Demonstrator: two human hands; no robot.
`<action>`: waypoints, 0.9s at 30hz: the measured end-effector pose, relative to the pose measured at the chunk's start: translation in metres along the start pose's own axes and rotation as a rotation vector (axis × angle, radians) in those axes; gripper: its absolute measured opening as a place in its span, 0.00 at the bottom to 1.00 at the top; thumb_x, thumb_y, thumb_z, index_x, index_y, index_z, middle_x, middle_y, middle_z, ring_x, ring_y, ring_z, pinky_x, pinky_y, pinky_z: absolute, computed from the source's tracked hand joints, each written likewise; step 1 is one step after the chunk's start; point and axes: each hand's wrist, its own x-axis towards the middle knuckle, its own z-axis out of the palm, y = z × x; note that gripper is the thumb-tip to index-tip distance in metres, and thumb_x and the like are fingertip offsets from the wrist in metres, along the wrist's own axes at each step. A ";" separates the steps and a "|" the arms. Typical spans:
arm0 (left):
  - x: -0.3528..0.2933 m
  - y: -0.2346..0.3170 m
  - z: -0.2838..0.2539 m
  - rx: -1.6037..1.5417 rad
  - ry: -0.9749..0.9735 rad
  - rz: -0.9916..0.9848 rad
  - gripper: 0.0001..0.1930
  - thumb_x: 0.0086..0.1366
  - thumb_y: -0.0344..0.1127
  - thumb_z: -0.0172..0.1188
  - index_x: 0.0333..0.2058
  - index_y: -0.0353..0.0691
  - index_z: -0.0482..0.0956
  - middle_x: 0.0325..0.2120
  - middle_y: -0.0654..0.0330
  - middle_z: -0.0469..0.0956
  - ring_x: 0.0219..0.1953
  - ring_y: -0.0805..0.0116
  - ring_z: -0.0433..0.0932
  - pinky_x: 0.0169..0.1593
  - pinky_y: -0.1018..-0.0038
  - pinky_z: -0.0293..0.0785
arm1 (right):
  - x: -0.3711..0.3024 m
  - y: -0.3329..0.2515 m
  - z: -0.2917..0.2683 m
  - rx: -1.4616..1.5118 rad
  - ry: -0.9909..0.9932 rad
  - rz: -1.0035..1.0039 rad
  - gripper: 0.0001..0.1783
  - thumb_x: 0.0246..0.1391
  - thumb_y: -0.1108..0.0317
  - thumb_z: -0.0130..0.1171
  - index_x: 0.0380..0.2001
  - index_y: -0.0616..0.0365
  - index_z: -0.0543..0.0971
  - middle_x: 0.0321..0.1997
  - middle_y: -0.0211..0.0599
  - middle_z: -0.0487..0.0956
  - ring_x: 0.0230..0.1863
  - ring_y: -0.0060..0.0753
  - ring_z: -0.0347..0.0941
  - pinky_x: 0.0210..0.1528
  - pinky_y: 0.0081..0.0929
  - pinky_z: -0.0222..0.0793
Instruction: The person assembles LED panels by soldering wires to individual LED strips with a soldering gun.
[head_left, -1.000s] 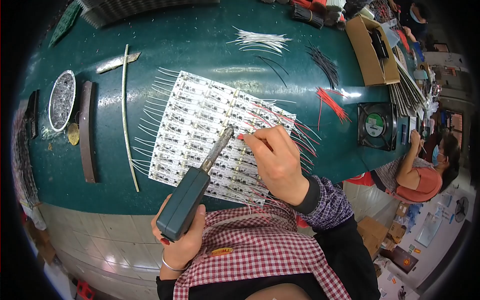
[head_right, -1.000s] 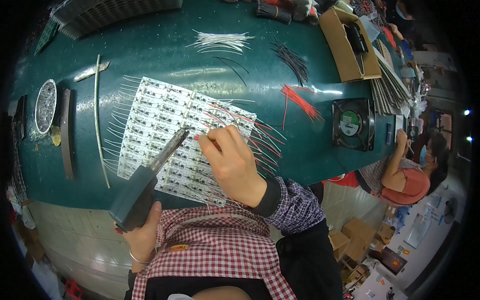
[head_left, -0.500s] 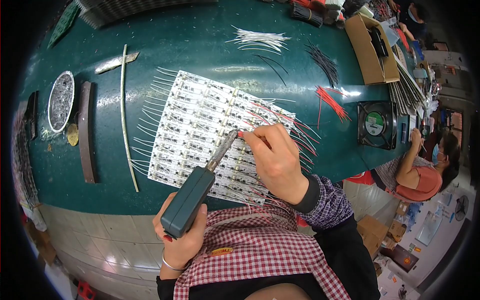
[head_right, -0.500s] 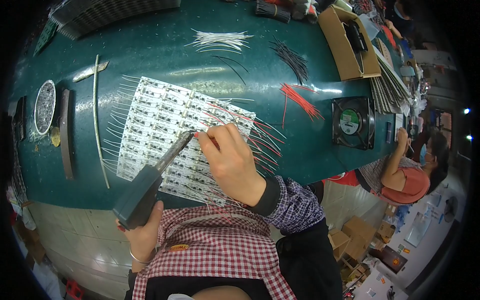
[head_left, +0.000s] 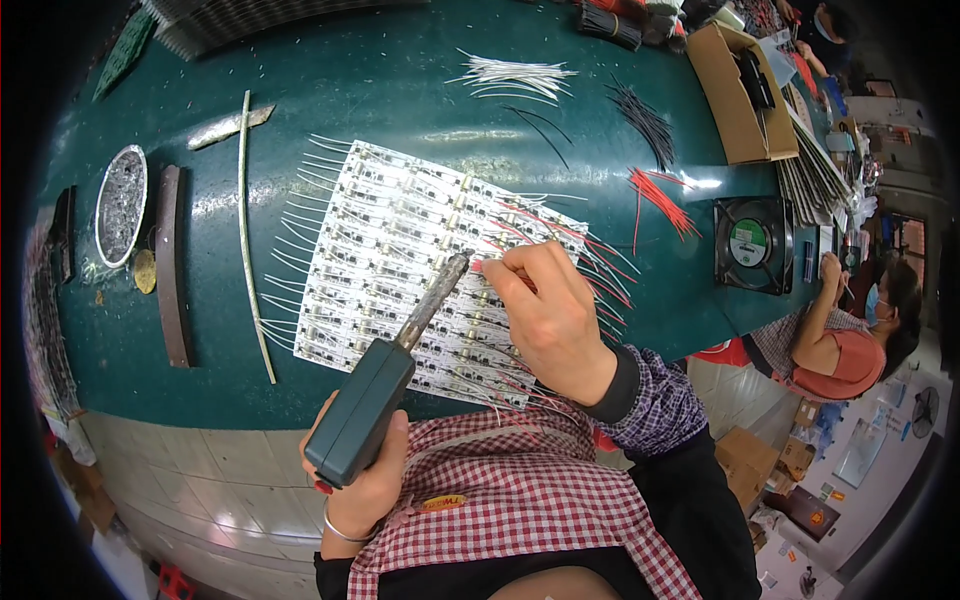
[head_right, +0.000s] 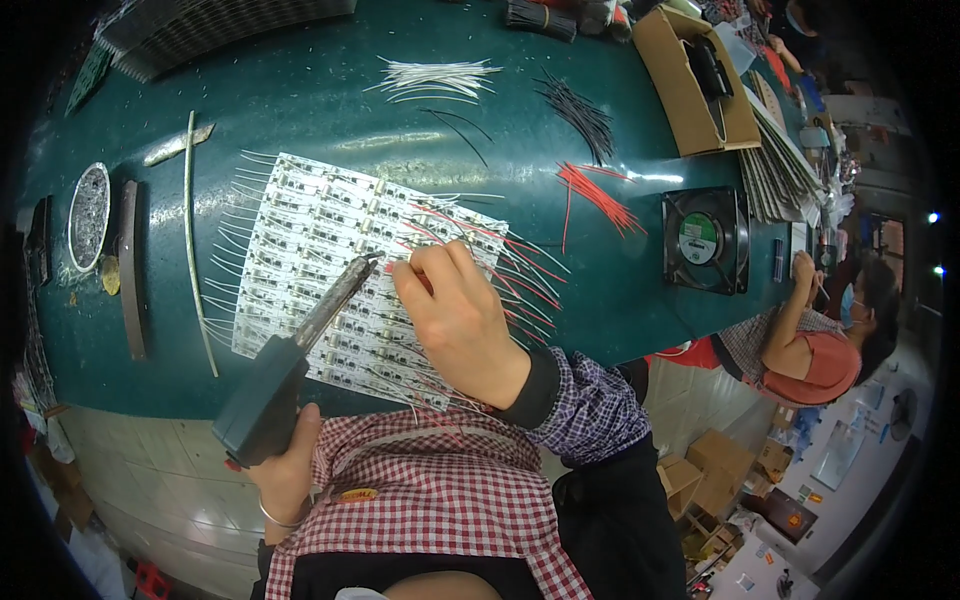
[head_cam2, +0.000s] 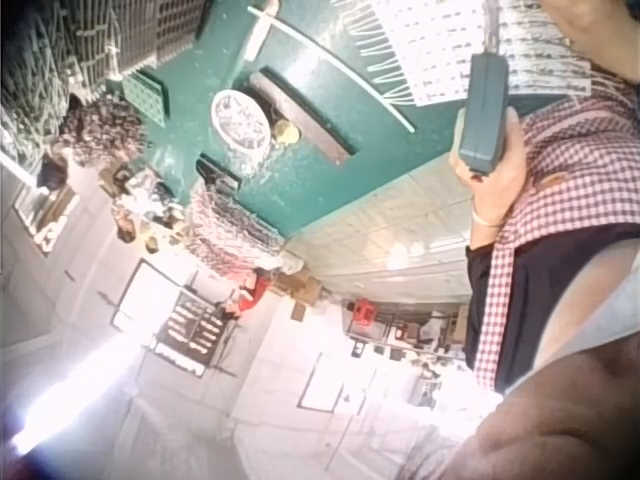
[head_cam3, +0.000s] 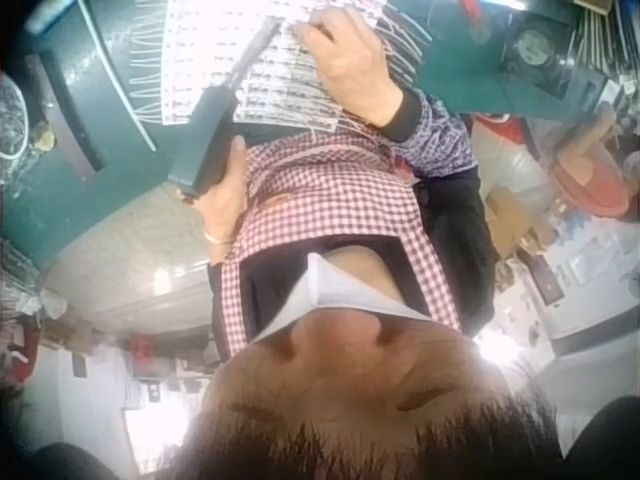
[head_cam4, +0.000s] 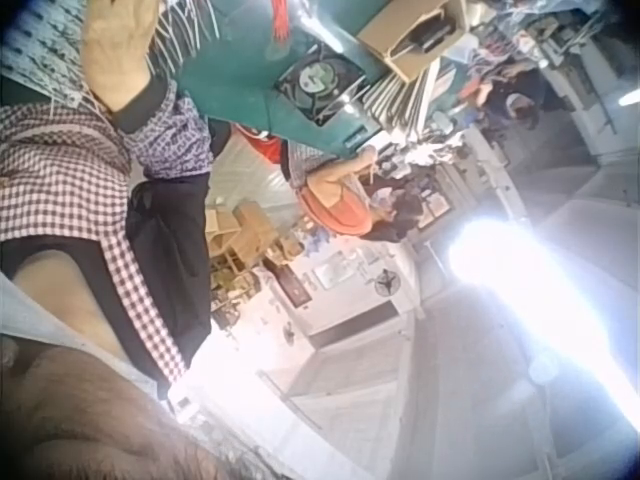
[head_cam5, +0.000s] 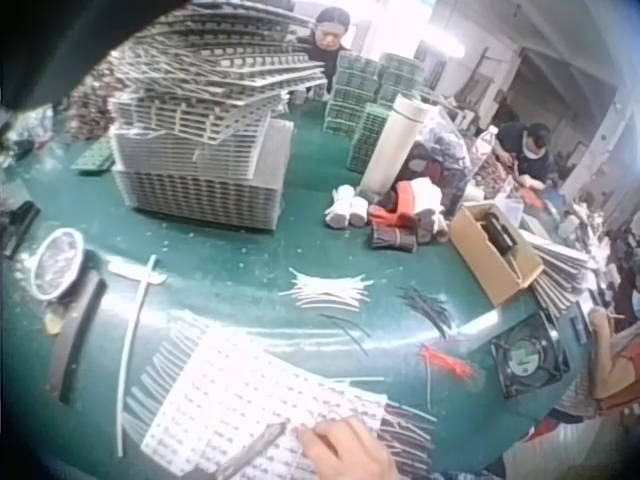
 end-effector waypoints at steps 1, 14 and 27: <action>-0.005 -0.005 -0.002 -0.001 -0.001 0.001 0.09 0.54 0.24 0.69 0.35 0.31 0.83 0.31 0.53 0.81 0.26 0.66 0.80 0.29 0.74 0.74 | 0.000 0.000 0.000 -0.002 0.001 0.001 0.16 0.45 0.81 0.61 0.41 0.69 0.79 0.37 0.40 0.72 0.38 0.39 0.69 0.37 0.30 0.69; 0.004 0.003 0.003 -0.045 0.009 0.032 0.10 0.53 0.23 0.69 0.35 0.29 0.83 0.30 0.53 0.81 0.26 0.65 0.81 0.30 0.74 0.76 | -0.002 0.001 0.001 -0.008 0.030 0.000 0.16 0.45 0.80 0.60 0.41 0.67 0.78 0.38 0.40 0.72 0.38 0.40 0.69 0.38 0.31 0.69; 0.007 0.005 0.004 -0.083 -0.030 0.003 0.09 0.52 0.21 0.67 0.34 0.27 0.82 0.29 0.52 0.80 0.25 0.66 0.80 0.28 0.74 0.74 | -0.004 0.003 0.006 0.015 0.068 0.000 0.17 0.43 0.81 0.61 0.41 0.68 0.78 0.38 0.41 0.73 0.36 0.40 0.70 0.36 0.31 0.70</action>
